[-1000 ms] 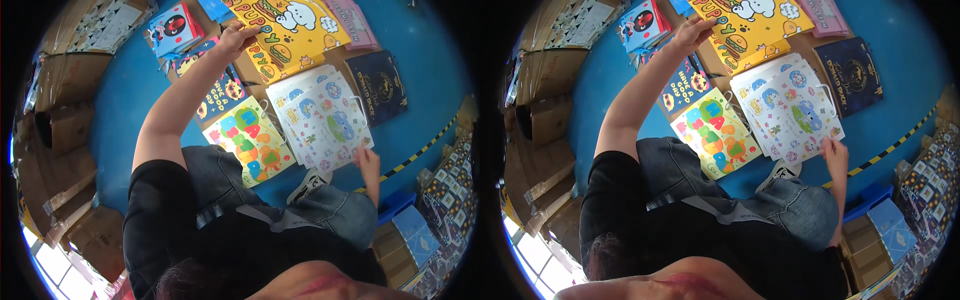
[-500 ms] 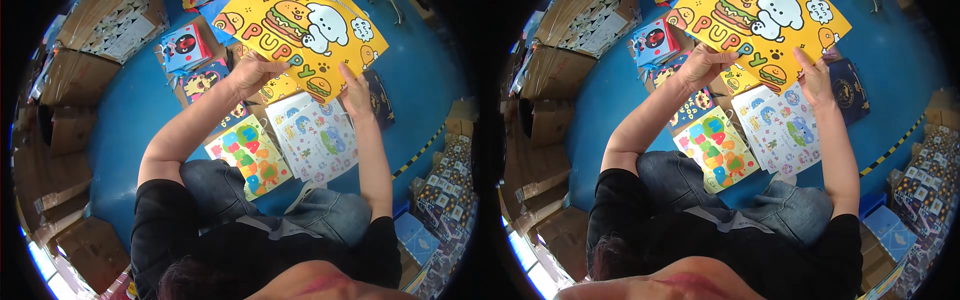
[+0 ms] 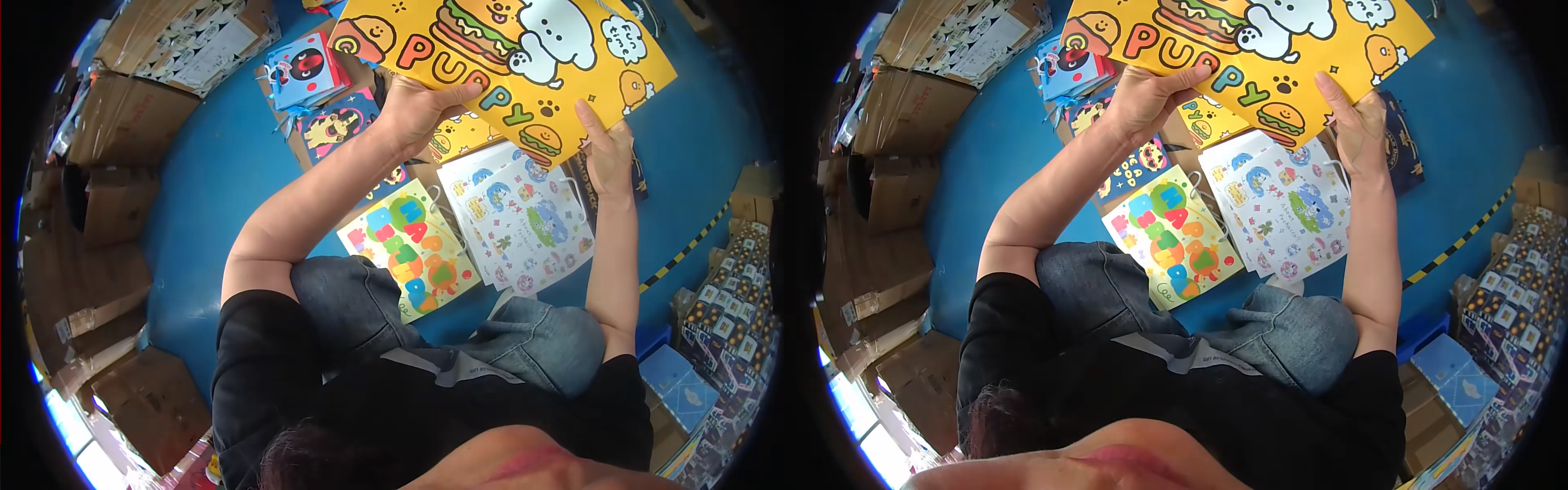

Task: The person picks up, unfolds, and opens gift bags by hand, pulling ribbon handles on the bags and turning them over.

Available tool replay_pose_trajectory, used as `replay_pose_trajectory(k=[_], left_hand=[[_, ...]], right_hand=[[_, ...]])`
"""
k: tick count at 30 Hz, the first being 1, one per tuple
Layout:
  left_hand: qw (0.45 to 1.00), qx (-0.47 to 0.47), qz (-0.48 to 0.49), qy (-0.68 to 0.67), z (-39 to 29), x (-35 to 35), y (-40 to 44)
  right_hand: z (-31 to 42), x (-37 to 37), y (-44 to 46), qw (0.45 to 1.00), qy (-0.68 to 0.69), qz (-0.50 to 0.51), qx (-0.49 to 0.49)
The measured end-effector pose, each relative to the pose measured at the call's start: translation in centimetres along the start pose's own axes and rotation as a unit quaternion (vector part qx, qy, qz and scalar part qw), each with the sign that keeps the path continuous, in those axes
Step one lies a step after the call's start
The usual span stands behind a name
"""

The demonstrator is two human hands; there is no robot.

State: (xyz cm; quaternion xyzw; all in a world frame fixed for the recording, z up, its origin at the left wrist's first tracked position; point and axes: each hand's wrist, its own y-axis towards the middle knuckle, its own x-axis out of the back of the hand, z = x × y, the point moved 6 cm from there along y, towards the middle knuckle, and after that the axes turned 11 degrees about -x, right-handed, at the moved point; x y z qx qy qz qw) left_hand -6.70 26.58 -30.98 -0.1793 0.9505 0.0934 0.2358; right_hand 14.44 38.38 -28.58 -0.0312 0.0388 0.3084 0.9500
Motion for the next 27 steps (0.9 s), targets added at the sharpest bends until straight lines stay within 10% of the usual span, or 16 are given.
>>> replay_pose_trajectory(k=[18,27], left_hand=[[0.991,0.012,-0.131,-0.027,-0.8,0.5,0.2],[0.996,0.021,-0.077,-0.046,-1.3,0.5,0.6]], right_hand=[[2.9,-0.7,-2.9,0.961,-0.219,-0.089,0.14],[1.6,-0.1,-2.0,0.998,-0.03,-0.032,-0.034]])
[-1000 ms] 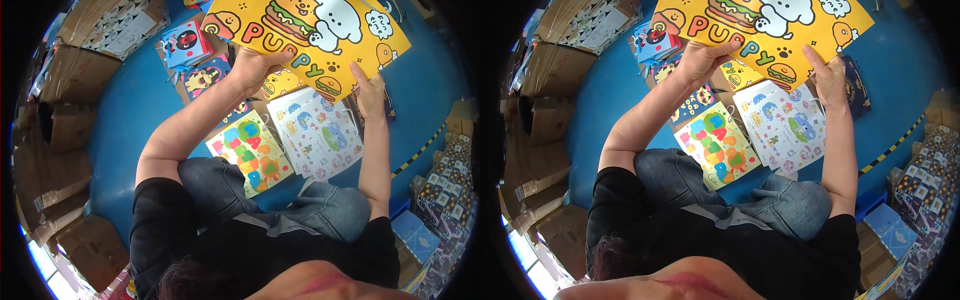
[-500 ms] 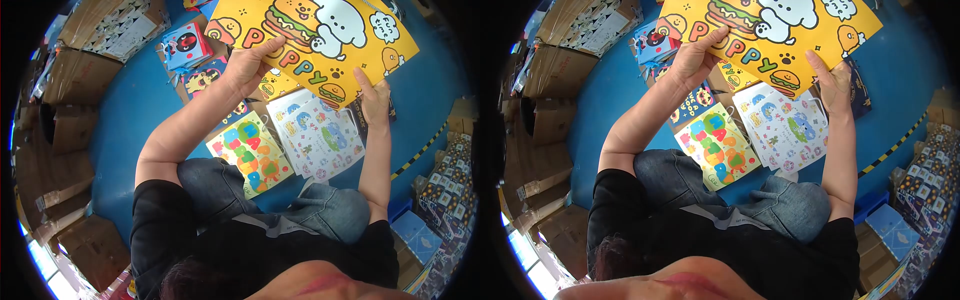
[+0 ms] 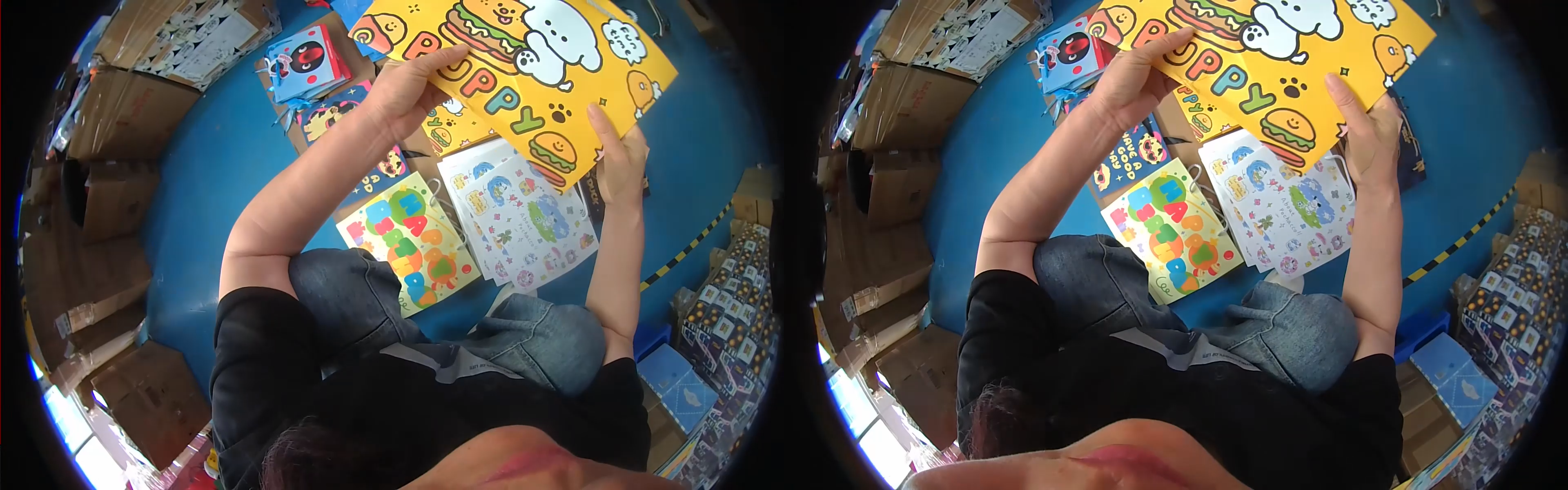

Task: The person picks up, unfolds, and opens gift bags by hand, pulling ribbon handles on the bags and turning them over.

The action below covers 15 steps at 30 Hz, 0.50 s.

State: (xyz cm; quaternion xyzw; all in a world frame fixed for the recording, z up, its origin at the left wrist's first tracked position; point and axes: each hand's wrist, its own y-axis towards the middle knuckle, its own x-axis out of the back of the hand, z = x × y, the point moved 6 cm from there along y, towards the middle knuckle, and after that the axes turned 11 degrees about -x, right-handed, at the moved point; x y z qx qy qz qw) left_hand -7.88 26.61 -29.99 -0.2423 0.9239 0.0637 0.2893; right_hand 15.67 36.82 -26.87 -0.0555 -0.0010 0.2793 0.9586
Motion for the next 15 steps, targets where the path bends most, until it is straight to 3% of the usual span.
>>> replay_pose_trajectory(k=[4,11,14,15], left_hand=[[0.998,0.066,0.004,0.009,0.7,1.6,0.8],[0.999,0.018,0.022,0.026,-0.4,3.3,2.4],[0.997,0.04,-0.051,0.034,-0.8,3.0,2.1],[0.998,0.034,-0.021,0.047,-1.0,2.9,2.0]], right_hand=[[-1.0,1.5,0.9,0.995,0.083,-0.011,-0.047],[-3.8,4.7,1.5,0.982,0.136,-0.059,-0.114],[-3.9,5.1,1.8,0.982,0.134,-0.067,-0.117],[-3.7,5.3,1.8,0.982,0.133,-0.079,-0.105]])
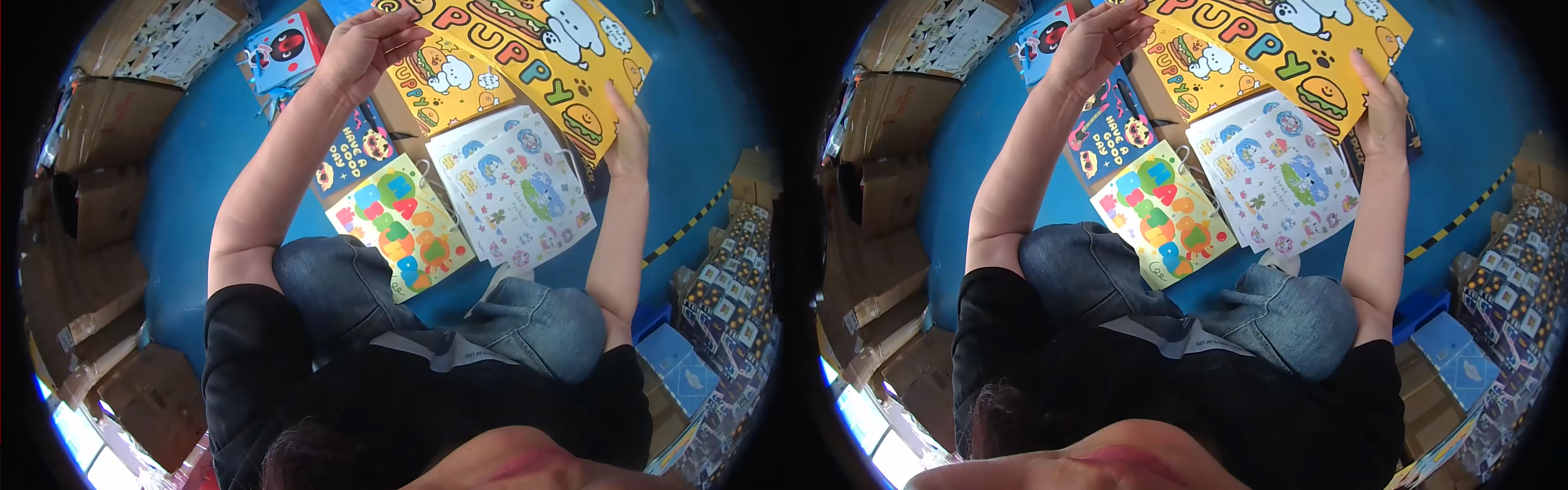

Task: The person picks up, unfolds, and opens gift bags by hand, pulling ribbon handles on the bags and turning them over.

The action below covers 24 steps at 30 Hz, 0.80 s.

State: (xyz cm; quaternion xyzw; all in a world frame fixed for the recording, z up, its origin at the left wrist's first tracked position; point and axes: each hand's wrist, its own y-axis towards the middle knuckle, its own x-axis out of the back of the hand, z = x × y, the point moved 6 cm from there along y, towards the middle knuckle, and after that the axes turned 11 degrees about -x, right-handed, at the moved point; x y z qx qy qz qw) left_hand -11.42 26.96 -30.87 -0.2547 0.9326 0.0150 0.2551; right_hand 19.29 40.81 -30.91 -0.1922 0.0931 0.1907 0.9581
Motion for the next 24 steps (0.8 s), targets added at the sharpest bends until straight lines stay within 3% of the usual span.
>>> replay_pose_trajectory(k=[5,7,9,24], left_hand=[[1.0,-0.026,0.015,-0.005,0.7,0.5,0.5],[0.998,-0.05,0.038,-0.001,1.1,0.8,0.9],[0.999,-0.026,-0.008,-0.025,1.8,1.9,1.1],[0.999,-0.011,0.02,-0.031,3.2,2.3,1.4]], right_hand=[[-0.2,1.0,0.7,0.999,0.024,-0.035,0.023],[-0.7,1.0,1.1,0.998,0.059,0.021,0.013],[-1.2,0.9,1.3,0.996,0.058,0.064,0.003],[-0.2,1.5,1.1,0.995,-0.045,-0.012,0.083]])
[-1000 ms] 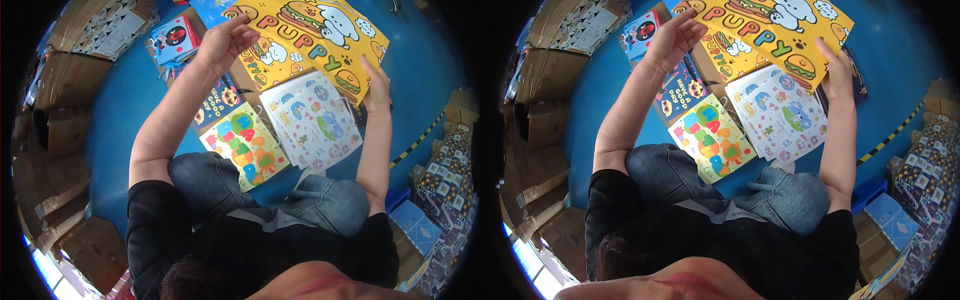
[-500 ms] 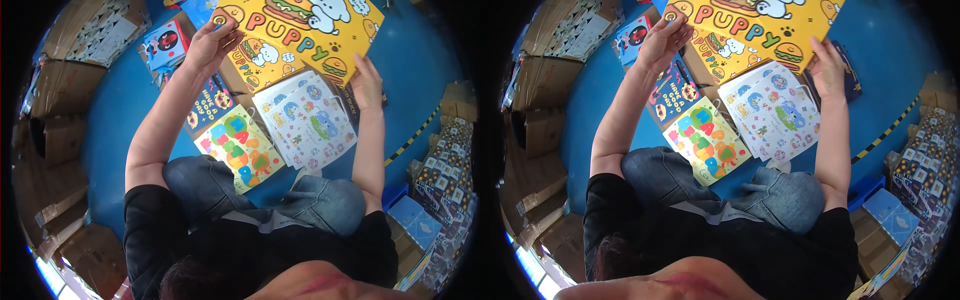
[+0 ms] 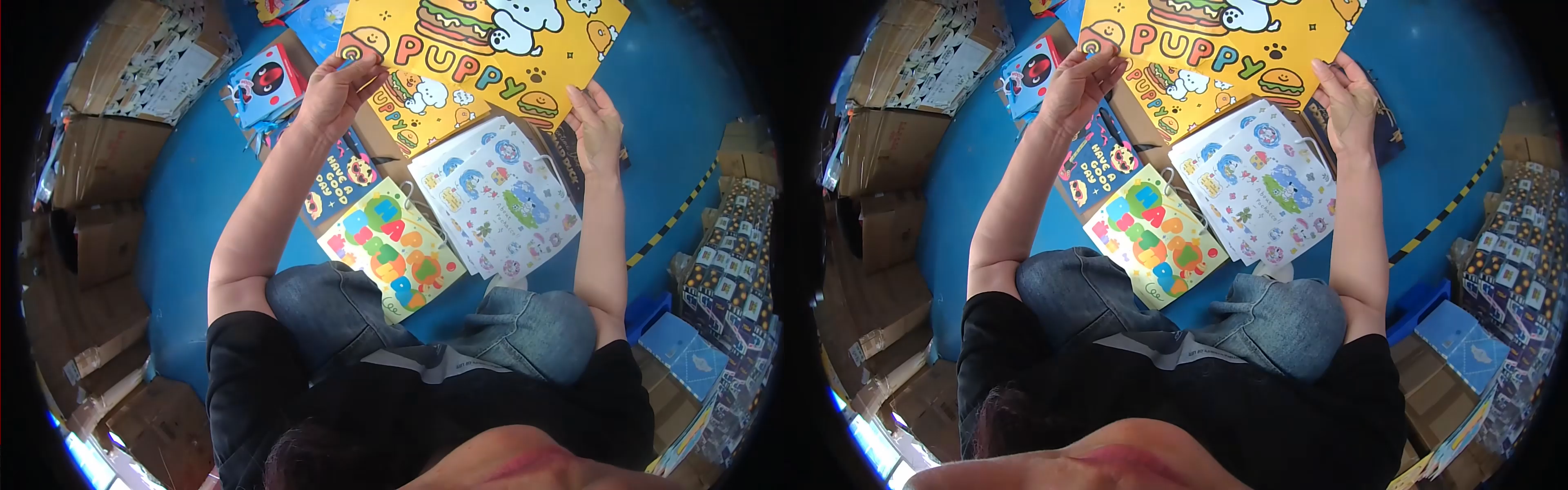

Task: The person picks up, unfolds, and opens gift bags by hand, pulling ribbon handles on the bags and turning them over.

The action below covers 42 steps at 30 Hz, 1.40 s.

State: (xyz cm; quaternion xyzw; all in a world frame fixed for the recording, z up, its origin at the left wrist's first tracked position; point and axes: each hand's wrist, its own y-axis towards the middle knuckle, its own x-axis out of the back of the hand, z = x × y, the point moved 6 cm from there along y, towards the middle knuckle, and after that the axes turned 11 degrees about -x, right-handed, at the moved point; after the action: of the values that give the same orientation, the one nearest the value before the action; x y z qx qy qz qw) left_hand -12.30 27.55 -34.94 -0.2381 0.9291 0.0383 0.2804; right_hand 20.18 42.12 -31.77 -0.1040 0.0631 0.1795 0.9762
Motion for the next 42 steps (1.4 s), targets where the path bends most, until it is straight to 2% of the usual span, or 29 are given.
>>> replay_pose_trajectory(k=[5,10,14,17,20,22,26,31,33,35,37,39,42], left_hand=[[0.994,-0.02,0.012,0.102,-1.3,-0.8,-0.6],[0.978,-0.046,0.021,0.201,-0.2,-0.6,-0.5],[0.973,-0.069,0.073,0.209,0.1,-1.0,-0.5],[0.971,-0.041,0.075,0.224,0.5,-0.4,-0.2],[0.962,-0.08,0.035,0.258,-0.1,-0.8,-0.4],[0.965,-0.076,0.029,0.248,-0.7,-1.4,-1.0],[0.964,-0.045,0.033,0.258,0.0,-0.5,-0.3],[0.964,-0.046,0.019,0.26,-0.6,-0.6,-0.5],[0.977,-0.059,0.019,0.202,-1.6,-0.9,-0.3],[0.987,-0.055,0.026,0.147,-2.1,-0.7,0.0],[0.992,-0.082,0.077,0.051,-3.6,-1.4,0.0],[0.989,-0.101,0.081,0.073,-4.7,-1.5,0.2],[0.953,-0.19,0.077,0.221,-6.1,-0.9,0.7]], right_hand=[[0.6,0.8,0.3,0.999,-0.02,-0.016,0.043],[0.3,0.8,0.3,0.989,-0.104,-0.042,0.1],[0.3,0.7,0.1,0.991,-0.078,-0.033,0.101],[0.6,0.9,0.1,0.98,-0.145,-0.067,0.119],[1.2,0.7,-0.6,0.982,-0.145,-0.061,0.101],[1.1,0.5,-0.8,0.993,-0.084,-0.052,0.07],[0.0,1.3,0.0,0.996,-0.061,-0.045,0.037],[-0.3,2.2,0.3,0.995,-0.061,-0.061,0.047],[0.3,1.9,0.1,0.999,0.032,-0.018,0.039],[1.0,1.8,-0.3,0.999,0.025,-0.015,0.043],[0.9,1.0,-0.2,0.99,0.092,0.103,-0.011],[1.4,0.4,-0.6,0.991,0.085,0.099,-0.021],[0.4,1.8,-0.2,0.997,-0.079,0.027,0.001]])
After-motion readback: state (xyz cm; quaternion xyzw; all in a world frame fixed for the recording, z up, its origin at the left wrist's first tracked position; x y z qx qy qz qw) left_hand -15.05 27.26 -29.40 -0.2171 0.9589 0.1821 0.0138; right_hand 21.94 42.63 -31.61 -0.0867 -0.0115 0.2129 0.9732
